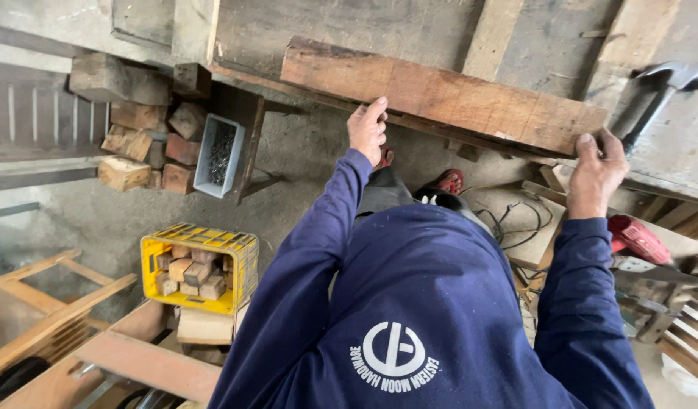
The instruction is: The person hammers nails into a wooden plank and then uses the back of a hammer to pry out old nails from another piece of wood.
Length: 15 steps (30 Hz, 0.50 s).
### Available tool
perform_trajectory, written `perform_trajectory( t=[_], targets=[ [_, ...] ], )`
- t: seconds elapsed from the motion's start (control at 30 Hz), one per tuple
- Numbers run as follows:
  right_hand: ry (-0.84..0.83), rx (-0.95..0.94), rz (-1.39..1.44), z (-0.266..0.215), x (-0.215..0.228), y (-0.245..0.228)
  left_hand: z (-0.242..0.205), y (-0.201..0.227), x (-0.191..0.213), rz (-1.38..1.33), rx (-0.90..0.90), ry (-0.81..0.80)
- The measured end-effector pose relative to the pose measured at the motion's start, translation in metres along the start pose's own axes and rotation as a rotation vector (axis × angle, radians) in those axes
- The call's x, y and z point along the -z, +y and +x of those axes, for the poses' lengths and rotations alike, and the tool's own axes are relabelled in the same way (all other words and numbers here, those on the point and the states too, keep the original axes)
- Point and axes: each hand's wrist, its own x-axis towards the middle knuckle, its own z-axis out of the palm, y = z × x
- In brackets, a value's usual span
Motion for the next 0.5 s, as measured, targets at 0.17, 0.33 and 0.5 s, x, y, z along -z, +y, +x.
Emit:
perform_trajectory(
  t=[0.17,0.33,0.5],
  targets=[
    [-0.114,0.09,-0.206,-0.01,0.026,-0.081,-0.065,0.072,-0.051,0.118,-0.501,-0.098],
    [-0.459,0.347,0.171,-0.053,0.0,-0.216,-0.156,0.207,-0.121,0.859,-1.342,-0.222],
    [-0.44,0.388,0.975,-0.058,-0.011,-0.307,-0.211,0.185,-0.21,1.459,-1.963,-0.185]
  ],
)
